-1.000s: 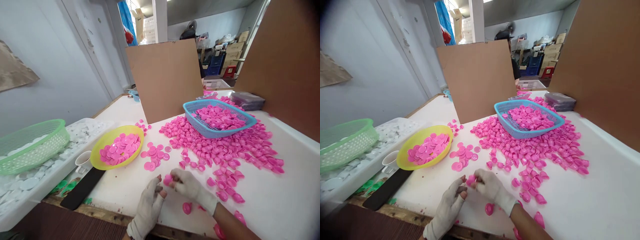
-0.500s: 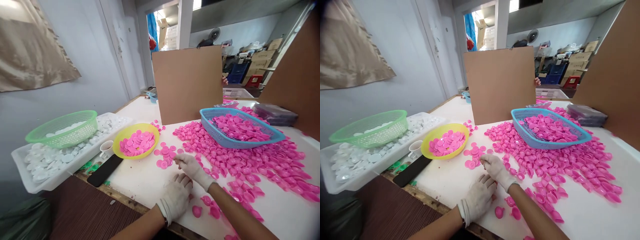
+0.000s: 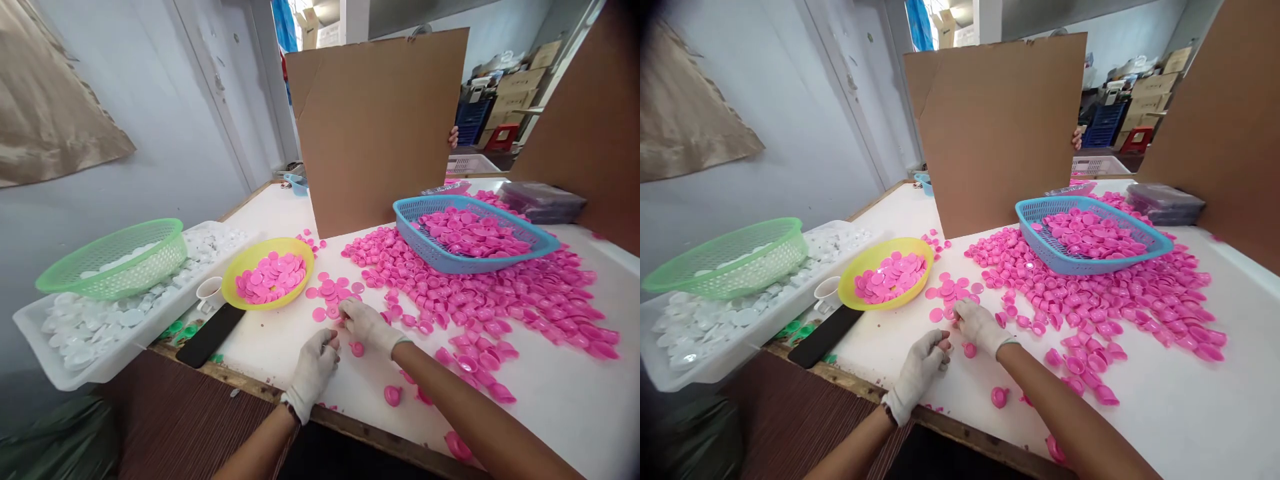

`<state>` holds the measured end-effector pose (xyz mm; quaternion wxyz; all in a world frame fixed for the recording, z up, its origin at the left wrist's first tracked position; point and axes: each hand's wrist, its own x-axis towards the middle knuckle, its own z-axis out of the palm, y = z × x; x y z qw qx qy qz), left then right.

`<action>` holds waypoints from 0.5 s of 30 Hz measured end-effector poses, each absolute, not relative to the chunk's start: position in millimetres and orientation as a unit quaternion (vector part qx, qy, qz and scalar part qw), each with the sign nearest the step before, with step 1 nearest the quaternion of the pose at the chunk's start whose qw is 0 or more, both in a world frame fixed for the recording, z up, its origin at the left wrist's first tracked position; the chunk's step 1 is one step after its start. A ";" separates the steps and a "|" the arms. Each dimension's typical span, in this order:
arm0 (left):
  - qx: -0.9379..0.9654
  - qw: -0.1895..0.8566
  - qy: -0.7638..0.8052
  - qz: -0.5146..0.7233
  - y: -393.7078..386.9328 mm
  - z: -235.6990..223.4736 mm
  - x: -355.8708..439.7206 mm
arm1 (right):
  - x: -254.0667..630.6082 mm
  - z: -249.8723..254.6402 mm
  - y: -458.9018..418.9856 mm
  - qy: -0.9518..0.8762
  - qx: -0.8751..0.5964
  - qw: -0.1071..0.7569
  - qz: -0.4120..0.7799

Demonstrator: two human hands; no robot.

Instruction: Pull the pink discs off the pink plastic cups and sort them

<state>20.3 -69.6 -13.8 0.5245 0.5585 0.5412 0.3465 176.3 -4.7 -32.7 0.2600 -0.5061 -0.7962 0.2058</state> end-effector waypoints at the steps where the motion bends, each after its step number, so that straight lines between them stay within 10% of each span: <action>1: 0.500 0.591 0.530 0.346 -63.8 -12.6 22.5 | 182.8 -30.0 -12.5 -0.799 -0.509 0.249 0.200; 6: 0.351 0.766 0.427 0.330 -46.0 -5.9 33.7 | 206.4 -15.8 -55.8 -0.821 -0.478 0.241 0.199; 10: 0.397 0.724 0.461 0.324 -47.0 -4.5 40.7 | 212.0 -21.1 -73.4 -0.689 -0.518 0.362 0.355; 15: 0.472 0.660 0.507 0.292 -53.3 -15.4 48.2 | 200.6 -31.8 -71.7 -0.503 -0.576 0.306 0.568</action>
